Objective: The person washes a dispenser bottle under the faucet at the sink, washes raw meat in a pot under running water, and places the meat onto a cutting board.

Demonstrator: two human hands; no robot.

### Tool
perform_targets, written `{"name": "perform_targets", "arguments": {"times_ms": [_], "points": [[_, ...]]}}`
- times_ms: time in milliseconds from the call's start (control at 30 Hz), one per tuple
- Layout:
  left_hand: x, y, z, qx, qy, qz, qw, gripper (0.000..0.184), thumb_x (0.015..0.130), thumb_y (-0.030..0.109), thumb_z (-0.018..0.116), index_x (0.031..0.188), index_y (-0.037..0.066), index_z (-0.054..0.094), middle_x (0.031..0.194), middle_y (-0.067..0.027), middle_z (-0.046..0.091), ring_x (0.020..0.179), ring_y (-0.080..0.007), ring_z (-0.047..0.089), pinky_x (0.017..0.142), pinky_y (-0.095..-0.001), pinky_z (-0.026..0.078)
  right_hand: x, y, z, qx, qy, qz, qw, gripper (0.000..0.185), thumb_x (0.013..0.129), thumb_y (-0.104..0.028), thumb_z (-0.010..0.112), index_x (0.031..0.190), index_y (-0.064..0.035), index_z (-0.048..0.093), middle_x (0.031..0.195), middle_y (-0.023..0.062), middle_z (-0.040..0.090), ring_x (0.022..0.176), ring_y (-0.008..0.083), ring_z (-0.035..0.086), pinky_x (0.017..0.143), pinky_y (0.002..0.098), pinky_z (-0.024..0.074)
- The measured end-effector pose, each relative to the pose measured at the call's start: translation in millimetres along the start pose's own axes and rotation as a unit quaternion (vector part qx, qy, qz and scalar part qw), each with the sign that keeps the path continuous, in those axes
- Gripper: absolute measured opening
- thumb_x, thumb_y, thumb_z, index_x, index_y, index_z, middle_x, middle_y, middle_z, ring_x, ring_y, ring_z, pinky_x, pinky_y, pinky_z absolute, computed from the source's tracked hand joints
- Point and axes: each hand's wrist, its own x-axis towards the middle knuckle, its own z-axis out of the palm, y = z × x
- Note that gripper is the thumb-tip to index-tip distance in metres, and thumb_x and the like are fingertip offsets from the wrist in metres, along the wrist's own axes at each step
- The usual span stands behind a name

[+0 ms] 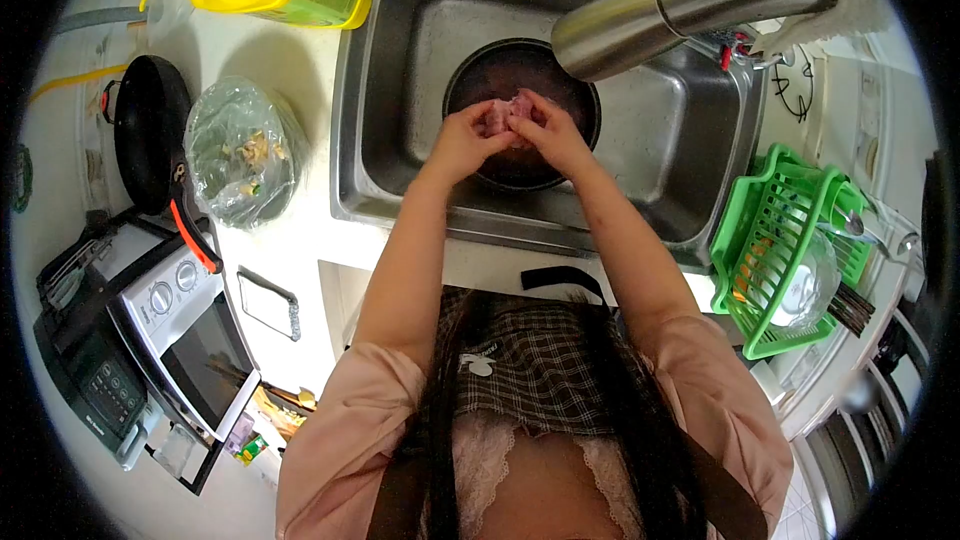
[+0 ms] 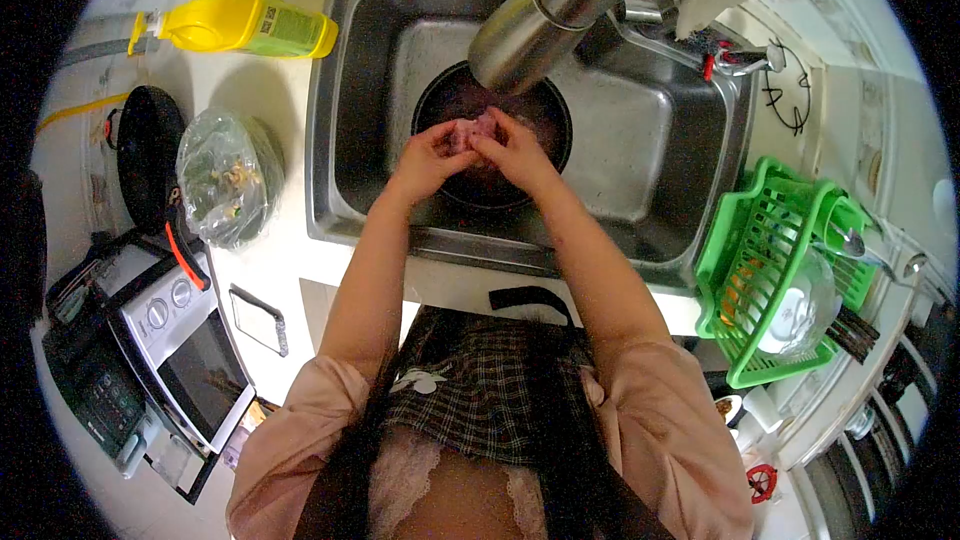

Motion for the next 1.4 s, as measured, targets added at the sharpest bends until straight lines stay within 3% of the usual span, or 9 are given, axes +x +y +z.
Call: {"name": "perform_targets", "arguments": {"times_ms": [267, 367, 800, 867, 1033, 1100, 1200, 1300, 1400], "points": [[-4, 23, 3, 0.163, -0.021, 0.035, 0.986, 0.045, 0.062, 0.016, 0.068, 0.101, 0.0, 0.054, 0.082, -0.0144, 0.062, 0.076, -0.0209, 0.06, 0.068, -0.0308, 0.047, -14, -10, 10, -0.181, 0.008, -0.087, 0.98, 0.061, 0.083, -0.022, 0.057, 0.129, 0.0066, 0.028, 0.109, 0.0198, 0.051, 0.099, 0.024, 0.052, 0.086, 0.0318, 0.0403], [-1, 26, 8, 0.219, -0.049, 0.027, 0.974, 0.047, 0.064, 0.017, 0.067, 0.106, 0.001, 0.053, 0.084, -0.0116, 0.062, 0.073, -0.0156, 0.058, 0.068, -0.0282, 0.047, -16, -10, 15, -0.206, 0.032, -0.102, 0.973, 0.056, 0.085, -0.022, 0.054, 0.127, 0.0041, 0.03, 0.11, 0.0204, 0.05, 0.099, 0.027, 0.051, 0.086, 0.0338, 0.0401], [0, 13, -5, 0.202, -0.133, 0.102, 0.965, 0.038, 0.064, 0.012, 0.067, 0.098, 0.003, 0.055, 0.082, -0.008, 0.062, 0.071, -0.0147, 0.057, 0.068, -0.0286, 0.046, -30, -25, 9, -0.316, -0.045, -0.182, 0.93, 0.056, 0.081, -0.016, 0.057, 0.125, 0.0037, 0.028, 0.113, 0.0251, 0.046, 0.103, 0.036, 0.049, 0.088, 0.0371, 0.04], [-3, 11, -5, 0.165, -0.144, 0.07, 0.973, 0.039, 0.061, 0.013, 0.066, 0.096, -0.001, 0.053, 0.084, -0.0169, 0.061, 0.078, -0.0278, 0.06, 0.069, -0.0332, 0.046, -35, -46, 11, -0.292, -0.066, -0.168, 0.939, 0.059, 0.08, -0.017, 0.058, 0.126, 0.0038, 0.027, 0.112, 0.0251, 0.046, 0.101, 0.036, 0.049, 0.087, 0.0379, 0.0399], [-6, 20, -12, 0.178, -0.123, 0.075, 0.974, 0.043, 0.071, 0.019, 0.062, 0.106, -0.001, 0.047, 0.091, -0.0187, 0.06, 0.084, -0.03, 0.059, 0.072, -0.034, 0.046, -21, -32, 6, -0.223, 0.015, -0.212, 0.951, 0.054, 0.079, -0.02, 0.062, 0.121, 0.0024, 0.034, 0.099, 0.0187, 0.053, 0.085, 0.0271, 0.055, 0.074, 0.0352, 0.0454], [-8, 15, -9, 0.172, -0.127, 0.059, 0.975, 0.046, 0.075, 0.022, 0.06, 0.112, 0.0, 0.044, 0.094, -0.0198, 0.059, 0.086, -0.0313, 0.059, 0.074, -0.0349, 0.045, -21, -41, 1, 0.018, -0.056, 0.077, 0.995, 0.041, 0.079, -0.022, 0.063, 0.109, 0.0001, 0.046, 0.084, 0.0093, 0.057, 0.07, 0.0156, 0.056, 0.059, 0.0278, 0.0457], [-14, 14, 2, 0.223, -0.027, 0.149, 0.963, 0.053, 0.078, 0.024, 0.06, 0.121, 0.003, 0.038, 0.104, -0.0164, 0.056, 0.093, -0.028, 0.056, 0.079, -0.0353, 0.043, -16, -27, 0, 0.045, -0.066, 0.066, 0.995, 0.031, 0.083, -0.03, 0.058, 0.097, -0.003, 0.053, 0.075, 0.0023, 0.056, 0.06, 0.0084, 0.051, 0.051, 0.0229, 0.042], [-24, 37, 10, 0.233, -0.02, 0.019, 0.972, 0.059, 0.078, 0.029, 0.06, 0.124, 0.003, 0.034, 0.111, -0.0236, 0.051, 0.099, -0.037, 0.052, 0.08, -0.0398, 0.044, -14, -29, 13, 0.053, -0.051, 0.068, 0.995, 0.032, 0.085, -0.035, 0.052, 0.097, -0.006, 0.054, 0.074, 0.0011, 0.055, 0.058, 0.0084, 0.048, 0.05, 0.0227, 0.0402], [-25, 43, 13, 0.276, 0.024, 0.187, 0.942, 0.057, 0.076, 0.031, 0.061, 0.12, 0.004, 0.038, 0.107, -0.0198, 0.052, 0.097, -0.0364, 0.052, 0.078, -0.039, 0.044, -19, -49, 16, 0.112, -0.033, 0.114, 0.987, 0.031, 0.087, -0.039, 0.048, 0.094, -0.0095, 0.054, 0.072, -0.0018, 0.052, 0.057, 0.0064, 0.044, 0.047, 0.0207, 0.0346]]}}
